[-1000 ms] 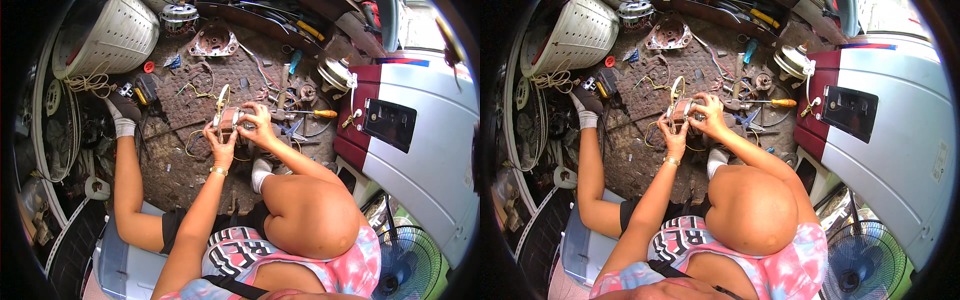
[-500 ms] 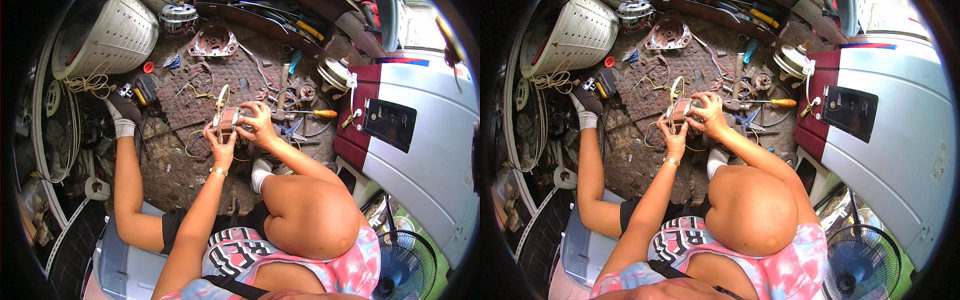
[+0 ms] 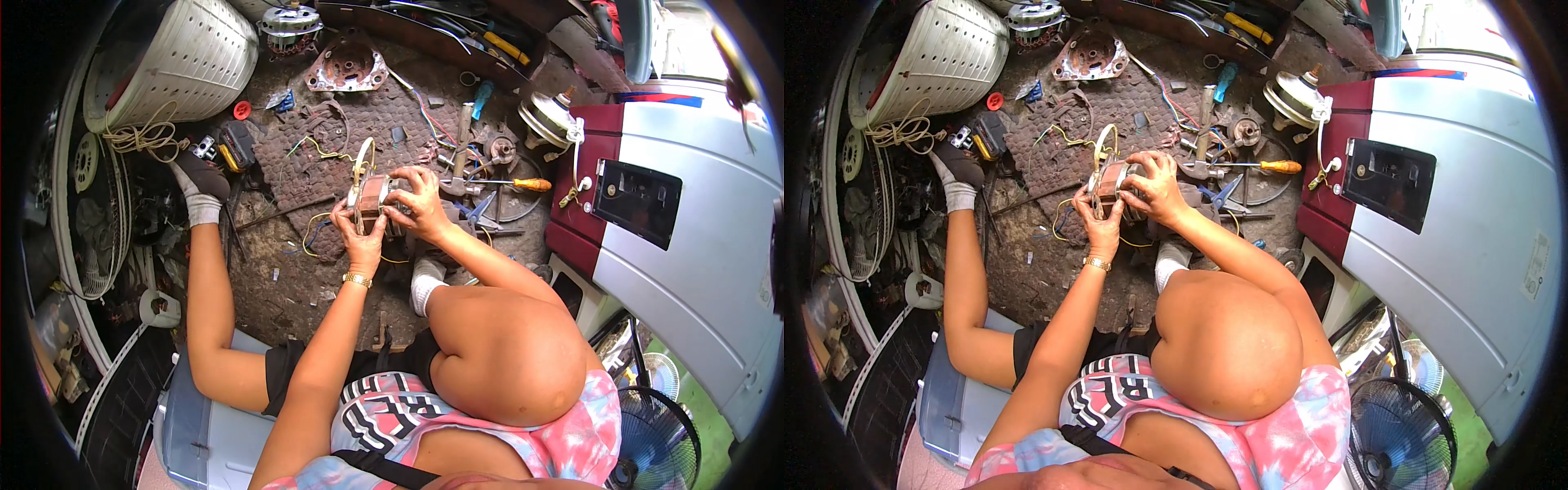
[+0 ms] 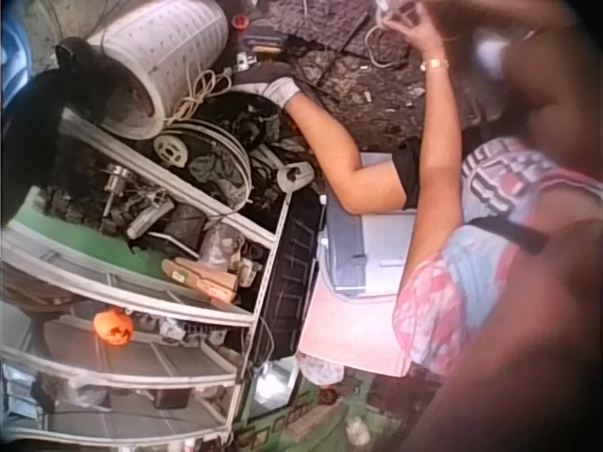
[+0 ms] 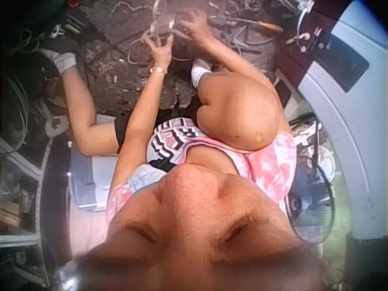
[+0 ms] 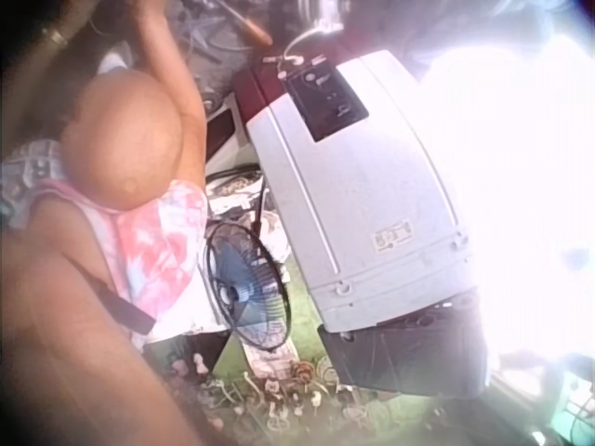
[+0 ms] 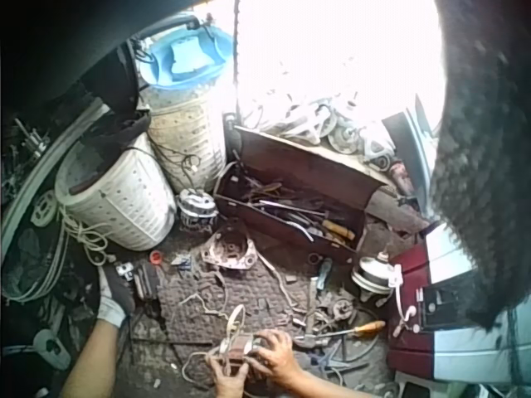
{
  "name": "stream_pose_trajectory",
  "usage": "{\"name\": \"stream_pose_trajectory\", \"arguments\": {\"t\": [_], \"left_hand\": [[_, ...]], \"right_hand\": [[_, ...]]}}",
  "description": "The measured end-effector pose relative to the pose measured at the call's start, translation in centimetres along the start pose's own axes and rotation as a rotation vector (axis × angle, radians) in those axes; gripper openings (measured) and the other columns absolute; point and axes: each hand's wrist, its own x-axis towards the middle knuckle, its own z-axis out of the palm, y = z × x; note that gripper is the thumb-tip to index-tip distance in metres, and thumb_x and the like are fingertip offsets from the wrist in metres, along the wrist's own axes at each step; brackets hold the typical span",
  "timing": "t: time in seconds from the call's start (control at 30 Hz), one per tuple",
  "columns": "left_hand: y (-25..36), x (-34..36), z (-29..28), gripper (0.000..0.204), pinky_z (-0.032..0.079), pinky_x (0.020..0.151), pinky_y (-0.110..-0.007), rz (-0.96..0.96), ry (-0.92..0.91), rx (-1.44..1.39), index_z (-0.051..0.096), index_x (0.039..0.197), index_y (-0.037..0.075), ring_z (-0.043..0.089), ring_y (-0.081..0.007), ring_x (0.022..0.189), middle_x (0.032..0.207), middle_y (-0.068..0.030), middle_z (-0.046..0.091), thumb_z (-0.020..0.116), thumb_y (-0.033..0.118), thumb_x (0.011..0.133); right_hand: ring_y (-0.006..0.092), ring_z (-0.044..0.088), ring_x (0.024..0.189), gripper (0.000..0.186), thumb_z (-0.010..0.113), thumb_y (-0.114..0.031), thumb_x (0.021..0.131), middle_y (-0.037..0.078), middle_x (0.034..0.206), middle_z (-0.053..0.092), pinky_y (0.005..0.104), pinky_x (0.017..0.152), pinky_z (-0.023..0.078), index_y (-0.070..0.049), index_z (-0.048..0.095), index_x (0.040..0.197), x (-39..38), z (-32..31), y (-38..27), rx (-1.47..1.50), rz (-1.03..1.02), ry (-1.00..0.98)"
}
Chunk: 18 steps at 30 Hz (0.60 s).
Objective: The person repairs a washing machine motor by assembling its casing parts, tapping them into place with a hammer, and adjusting components using a screwdriver.
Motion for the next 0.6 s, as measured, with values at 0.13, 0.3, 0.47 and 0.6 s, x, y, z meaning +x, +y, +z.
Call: {"name": "stream_pose_trajectory", "arguments": {"t": [0.13, 0.3, 0.47, 0.6], "left_hand": [[0.0, 0.0, 0.0, 0.074, 0.044, 0.104, -0.036, 0.076, 0.004, 0.106, 0.037, 0.14, 0.005, 0.049, -0.0201, 0.12, 0.129, -0.0073, 0.038, 0.085, 0.012, 0.083], [-0.4, -0.1, 0.2, 0.075, 0.043, 0.106, -0.036, 0.053, 0.012, 0.04, 0.037, 0.14, 0.004, 0.047, -0.0208, 0.123, 0.13, -0.0079, 0.038, 0.085, 0.013, 0.084], [-0.6, 0.0, -0.1, 0.074, 0.043, 0.107, -0.036, 0.057, 0.002, 0.057, 0.037, 0.14, 0.004, 0.047, -0.0211, 0.124, 0.13, -0.0081, 0.038, 0.085, 0.013, 0.084], [-0.2, 0.0, 0.0, 0.072, 0.043, 0.107, -0.037, 0.022, -0.005, 0.009, 0.037, 0.139, 0.004, 0.047, -0.0213, 0.124, 0.13, -0.0085, 0.038, 0.085, 0.014, 0.085]], "right_hand": [[0.0367, 0.051, 0.124, 0.025, 0.085, -0.029, 0.075, 0.01, 0.132, 0.059, 0.0546, 0.102, 0.038, -0.019, 0.071, 0.094, 0.3, -0.1, 0.2, -0.05, -0.052, 0.034], [0.0357, 0.05, 0.125, 0.023, 0.086, -0.03, 0.074, 0.009, 0.134, 0.058, 0.0544, 0.102, 0.038, -0.022, 0.073, 0.091, 0.5, -0.1, 0.2, -0.054, -0.078, 0.069], [0.036, 0.049, 0.126, 0.025, 0.085, -0.028, 0.073, 0.009, 0.135, 0.058, 0.0542, 0.104, 0.037, -0.024, 0.075, 0.095, 0.4, -0.6, 0.3, -0.005, -0.072, 0.031], [0.0366, 0.049, 0.126, 0.026, 0.085, -0.026, 0.072, 0.009, 0.133, 0.058, 0.0539, 0.105, 0.036, -0.023, 0.076, 0.096, 0.3, -1.2, 0.2, 0.043, -0.051, -0.005]]}}
